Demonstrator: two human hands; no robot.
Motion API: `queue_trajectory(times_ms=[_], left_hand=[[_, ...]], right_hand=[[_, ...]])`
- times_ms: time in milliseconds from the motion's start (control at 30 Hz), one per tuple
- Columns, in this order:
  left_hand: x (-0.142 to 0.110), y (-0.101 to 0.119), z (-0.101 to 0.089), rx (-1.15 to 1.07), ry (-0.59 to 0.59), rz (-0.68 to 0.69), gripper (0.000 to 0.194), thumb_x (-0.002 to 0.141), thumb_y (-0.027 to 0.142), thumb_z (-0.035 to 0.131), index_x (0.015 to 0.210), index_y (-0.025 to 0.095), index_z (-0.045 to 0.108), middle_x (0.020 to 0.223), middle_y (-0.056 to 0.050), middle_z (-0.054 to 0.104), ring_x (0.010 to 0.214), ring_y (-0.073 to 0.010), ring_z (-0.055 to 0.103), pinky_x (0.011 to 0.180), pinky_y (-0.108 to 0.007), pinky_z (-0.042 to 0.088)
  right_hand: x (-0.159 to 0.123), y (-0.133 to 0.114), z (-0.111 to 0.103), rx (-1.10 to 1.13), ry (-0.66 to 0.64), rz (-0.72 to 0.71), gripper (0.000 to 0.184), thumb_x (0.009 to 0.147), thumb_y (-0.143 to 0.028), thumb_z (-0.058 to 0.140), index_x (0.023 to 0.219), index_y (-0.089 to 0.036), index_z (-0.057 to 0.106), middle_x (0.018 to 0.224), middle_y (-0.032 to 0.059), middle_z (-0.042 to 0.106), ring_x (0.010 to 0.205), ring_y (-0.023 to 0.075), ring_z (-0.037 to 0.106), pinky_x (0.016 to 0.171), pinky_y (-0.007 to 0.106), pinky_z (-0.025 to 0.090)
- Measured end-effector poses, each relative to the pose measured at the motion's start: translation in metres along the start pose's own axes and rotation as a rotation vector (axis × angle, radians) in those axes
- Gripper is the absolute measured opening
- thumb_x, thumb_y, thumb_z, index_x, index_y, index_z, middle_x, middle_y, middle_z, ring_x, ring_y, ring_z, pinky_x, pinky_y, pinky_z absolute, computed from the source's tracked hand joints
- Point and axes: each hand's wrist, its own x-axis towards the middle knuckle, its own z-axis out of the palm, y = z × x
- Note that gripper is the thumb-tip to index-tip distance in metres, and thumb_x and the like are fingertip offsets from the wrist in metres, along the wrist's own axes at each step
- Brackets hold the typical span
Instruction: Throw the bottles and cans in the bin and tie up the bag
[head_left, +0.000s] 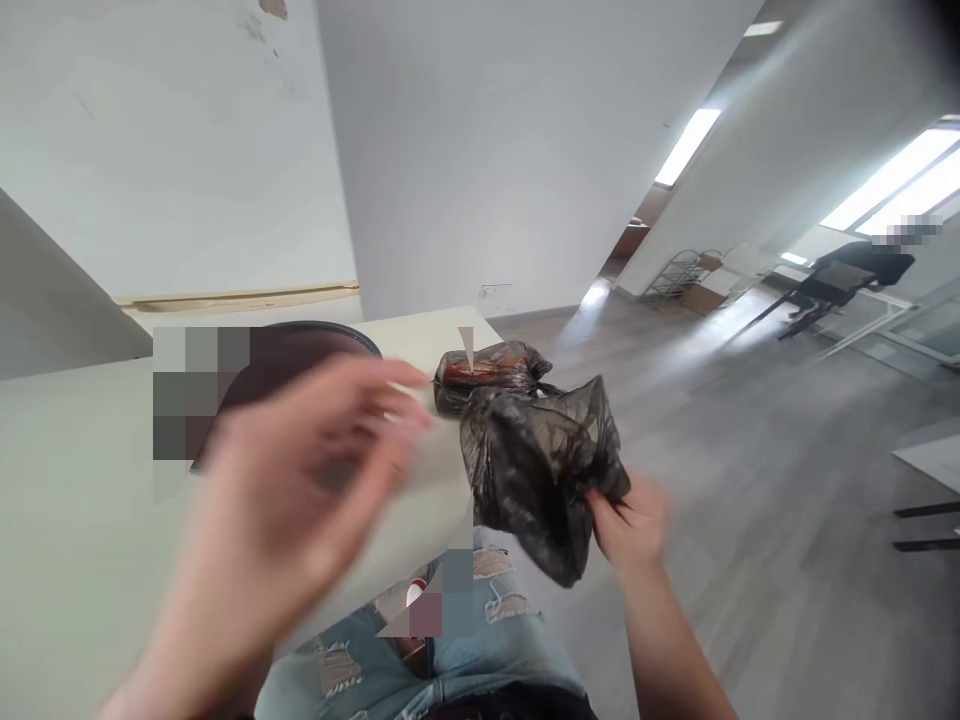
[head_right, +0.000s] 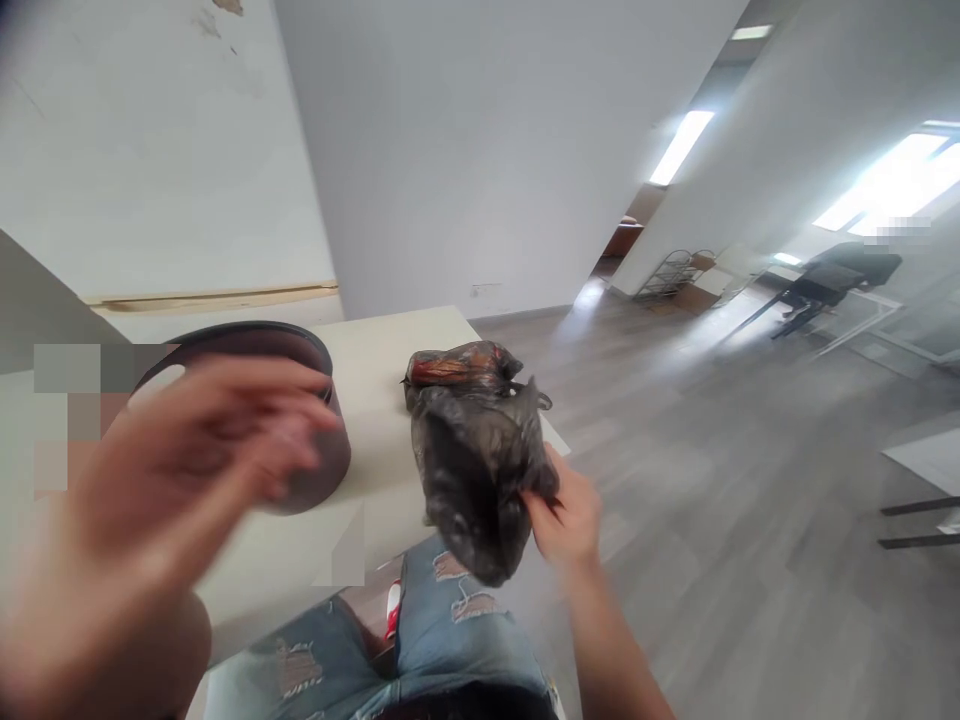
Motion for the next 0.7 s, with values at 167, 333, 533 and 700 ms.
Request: queue_trajectory(times_ms=[167, 333, 533, 700], left_hand=[[-0.004, 0.017, 0.080, -0.090, -0.305, 0.281, 0.040, 0.089, 0.034, 0.078, 0.129, 0.034, 0.072, 0.114, -0.006, 0.077, 0.098, -0.0270, 0.074, 0.081, -0.044, 0.062], [-0.024, 0.002, 0.112, -0.148, -0.425, 0.235, 0.014, 0.098, 0.016, 0.064, 0.086, 0.023, 0.069, 0.087, -0.001, 0.071, 0.078, -0.0178, 0.066, 0.073, -0.034, 0.053], [-0.070, 0.001, 0.117, -0.104, -0.145, 0.234, 0.017, 0.105, 0.015, 0.048, 0.099, 0.024, 0.061, 0.117, -0.010, 0.066, 0.106, -0.0219, 0.065, 0.089, -0.037, 0.055], [-0.099, -0.004, 0.118, -0.112, -0.283, 0.199, 0.014, 0.106, 0.014, 0.044, 0.103, 0.026, 0.051, 0.083, 0.001, 0.064, 0.071, -0.0148, 0.062, 0.065, -0.027, 0.049]], right_hand=[[-0.008, -0.021, -0.008, 0.020, -0.125, -0.178, 0.006, 0.081, -0.021, 0.083, 0.078, -0.024, 0.079, 0.084, 0.0035, 0.075, 0.072, 0.0214, 0.067, 0.064, 0.031, 0.055], [-0.024, -0.007, -0.005, 0.413, 0.058, 0.087, 0.022, 0.074, -0.030, 0.091, 0.067, -0.024, 0.071, 0.074, 0.0021, 0.071, 0.070, 0.0203, 0.065, 0.067, 0.033, 0.056], [-0.052, 0.015, 0.005, 0.674, 0.138, 0.459, 0.043, 0.063, -0.043, 0.095, 0.101, -0.029, 0.079, 0.098, 0.0054, 0.081, 0.084, 0.0274, 0.076, 0.077, 0.043, 0.063], [-0.042, 0.017, -0.010, 0.601, -0.159, 0.586, 0.033, 0.068, -0.029, 0.089, 0.097, -0.026, 0.074, 0.090, 0.0019, 0.076, 0.079, 0.0214, 0.071, 0.069, 0.031, 0.057]])
